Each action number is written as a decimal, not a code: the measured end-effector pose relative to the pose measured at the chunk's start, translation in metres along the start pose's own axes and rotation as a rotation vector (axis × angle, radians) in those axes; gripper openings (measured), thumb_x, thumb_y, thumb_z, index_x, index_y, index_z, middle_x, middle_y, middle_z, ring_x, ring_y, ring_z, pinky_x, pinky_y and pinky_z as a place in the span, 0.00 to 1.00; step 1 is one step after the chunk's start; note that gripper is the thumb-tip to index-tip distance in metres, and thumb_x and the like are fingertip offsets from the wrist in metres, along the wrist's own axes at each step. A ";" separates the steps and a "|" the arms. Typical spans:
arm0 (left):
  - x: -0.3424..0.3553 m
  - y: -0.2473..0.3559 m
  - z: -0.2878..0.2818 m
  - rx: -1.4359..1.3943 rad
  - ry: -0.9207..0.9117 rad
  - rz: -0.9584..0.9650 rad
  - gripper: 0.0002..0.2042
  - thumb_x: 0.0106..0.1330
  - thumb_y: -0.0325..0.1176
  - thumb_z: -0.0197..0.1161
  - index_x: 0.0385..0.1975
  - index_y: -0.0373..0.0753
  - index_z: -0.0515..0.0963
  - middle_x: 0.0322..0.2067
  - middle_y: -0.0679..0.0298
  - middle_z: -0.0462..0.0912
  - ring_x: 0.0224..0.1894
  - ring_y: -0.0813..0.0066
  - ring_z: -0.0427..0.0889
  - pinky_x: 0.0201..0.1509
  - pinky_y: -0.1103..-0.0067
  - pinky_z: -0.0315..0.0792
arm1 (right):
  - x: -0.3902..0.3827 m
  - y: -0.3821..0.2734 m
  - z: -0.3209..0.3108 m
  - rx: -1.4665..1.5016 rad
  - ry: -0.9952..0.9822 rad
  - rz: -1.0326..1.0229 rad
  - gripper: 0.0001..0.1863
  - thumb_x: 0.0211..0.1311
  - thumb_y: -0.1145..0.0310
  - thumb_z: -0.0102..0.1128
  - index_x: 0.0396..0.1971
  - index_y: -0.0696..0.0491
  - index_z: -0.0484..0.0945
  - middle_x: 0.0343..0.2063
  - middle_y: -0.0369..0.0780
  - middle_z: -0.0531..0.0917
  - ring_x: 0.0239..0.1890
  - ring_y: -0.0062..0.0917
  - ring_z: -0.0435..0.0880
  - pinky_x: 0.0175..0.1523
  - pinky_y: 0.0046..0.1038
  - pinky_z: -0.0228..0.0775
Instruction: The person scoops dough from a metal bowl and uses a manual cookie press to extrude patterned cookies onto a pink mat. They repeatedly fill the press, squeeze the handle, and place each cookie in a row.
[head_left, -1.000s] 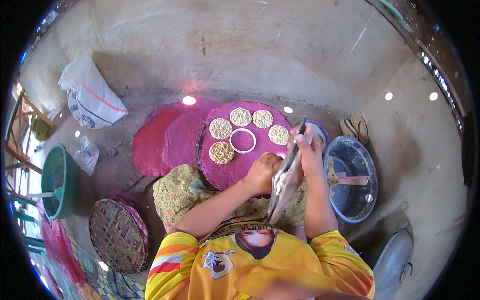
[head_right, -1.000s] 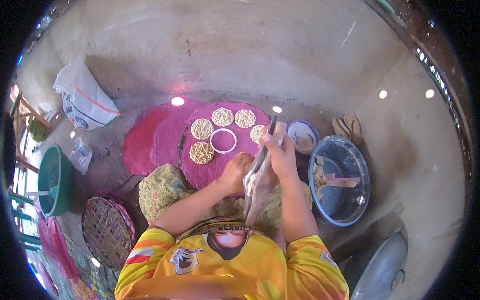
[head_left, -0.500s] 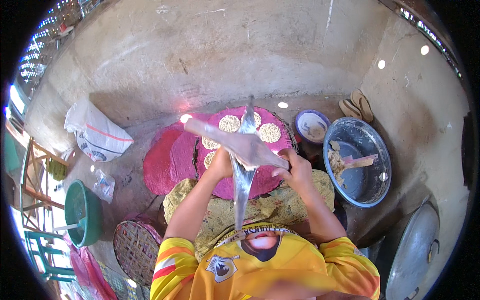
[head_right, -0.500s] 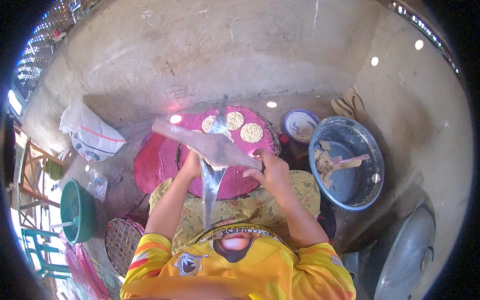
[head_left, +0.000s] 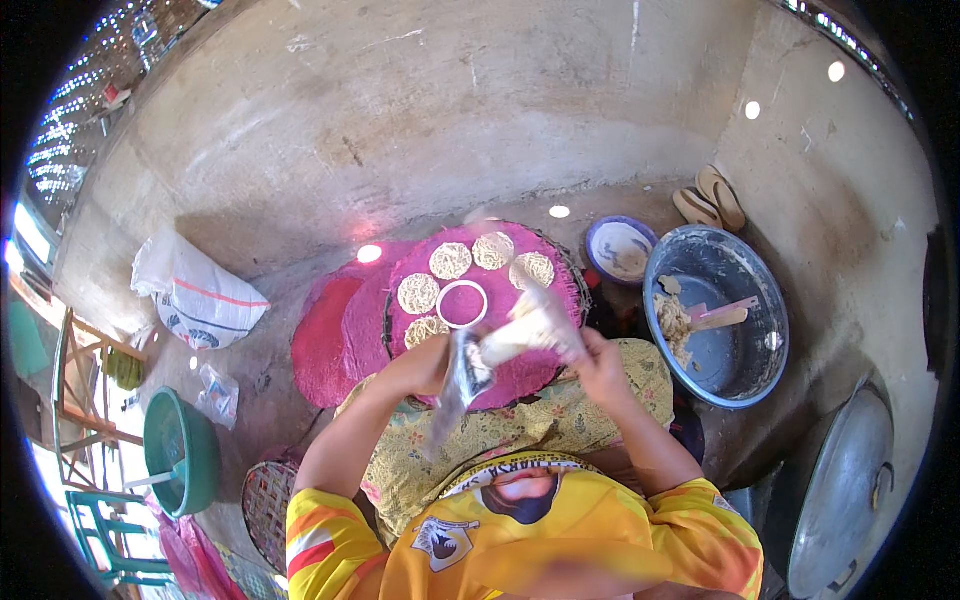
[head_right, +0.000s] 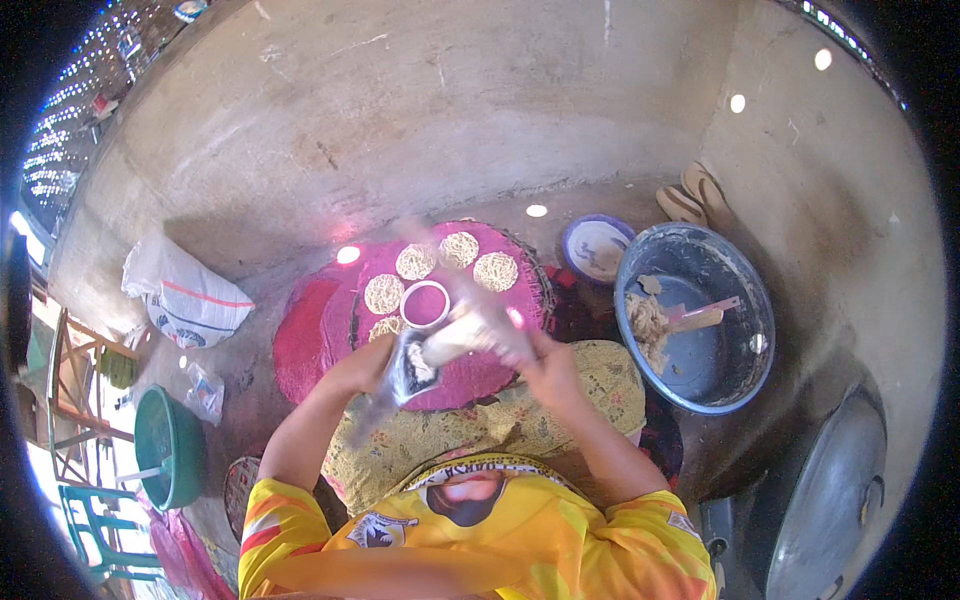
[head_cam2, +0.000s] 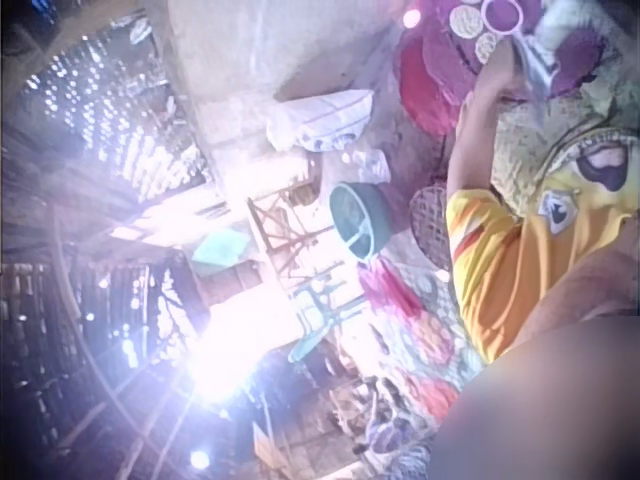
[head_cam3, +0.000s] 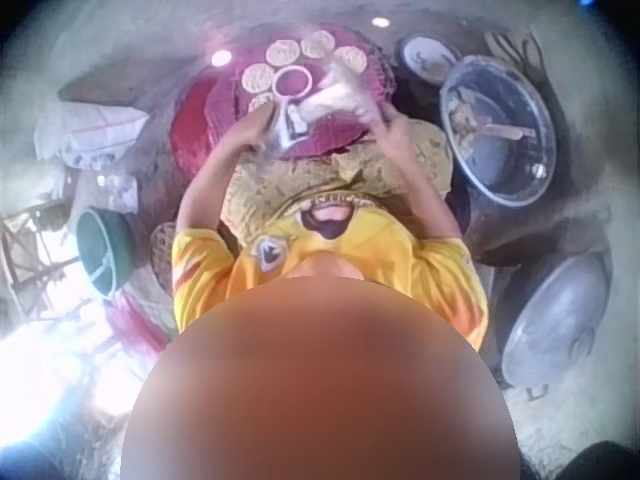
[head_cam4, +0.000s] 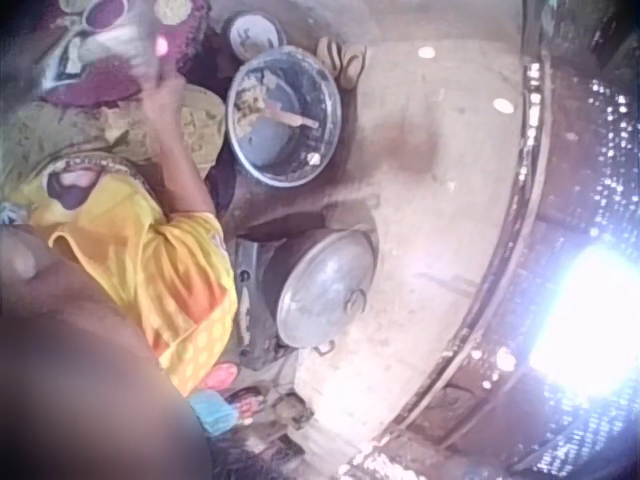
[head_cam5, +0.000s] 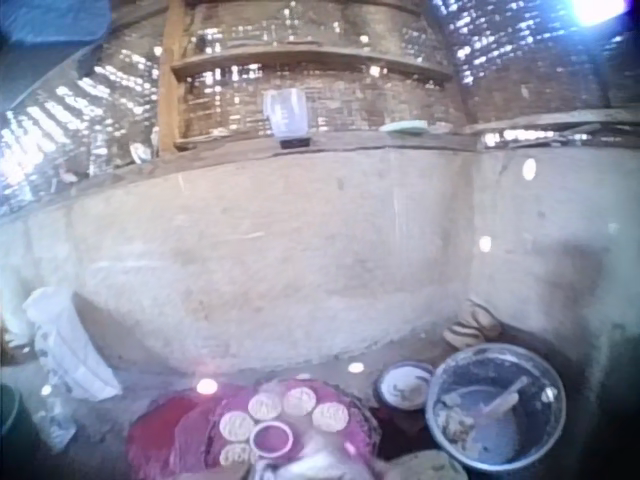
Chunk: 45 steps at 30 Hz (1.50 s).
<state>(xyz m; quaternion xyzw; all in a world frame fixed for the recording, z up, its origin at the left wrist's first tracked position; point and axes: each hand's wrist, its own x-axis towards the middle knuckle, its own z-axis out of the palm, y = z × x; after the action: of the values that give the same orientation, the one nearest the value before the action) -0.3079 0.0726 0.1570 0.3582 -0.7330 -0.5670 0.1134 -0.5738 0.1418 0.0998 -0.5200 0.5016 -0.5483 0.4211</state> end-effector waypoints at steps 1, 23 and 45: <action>0.002 -0.002 -0.004 0.538 0.107 0.160 0.27 0.49 0.31 0.66 0.51 0.37 0.68 0.38 0.59 0.78 0.38 0.70 0.79 0.45 0.74 0.73 | 0.001 0.003 -0.007 0.088 0.063 0.125 0.18 0.58 0.54 0.56 0.25 0.56 0.72 0.12 0.34 0.71 0.14 0.17 0.67 0.19 0.23 0.58; 0.030 0.063 0.016 -0.838 0.554 0.469 0.07 0.44 0.26 0.58 0.24 0.36 0.70 0.25 0.62 0.69 0.28 0.71 0.71 0.36 0.75 0.67 | 0.031 0.014 -0.171 -1.372 0.018 0.035 0.15 0.55 0.58 0.50 0.35 0.51 0.80 0.33 0.43 0.82 0.38 0.35 0.81 0.40 0.37 0.71; -0.005 0.097 -0.003 -0.430 0.586 0.411 0.16 0.34 0.21 0.61 0.27 0.36 0.69 0.23 0.65 0.66 0.27 0.76 0.68 0.32 0.82 0.62 | -0.016 -0.006 -0.266 -1.473 0.057 0.524 0.09 0.47 0.57 0.58 0.28 0.42 0.82 0.30 0.41 0.82 0.36 0.36 0.80 0.40 0.36 0.71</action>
<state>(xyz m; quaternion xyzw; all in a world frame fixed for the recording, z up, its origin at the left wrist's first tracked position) -0.3417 0.0832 0.2478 0.3190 -0.5907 -0.5468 0.5003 -0.8355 0.1882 0.1152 -0.5158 0.8533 0.0299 0.0701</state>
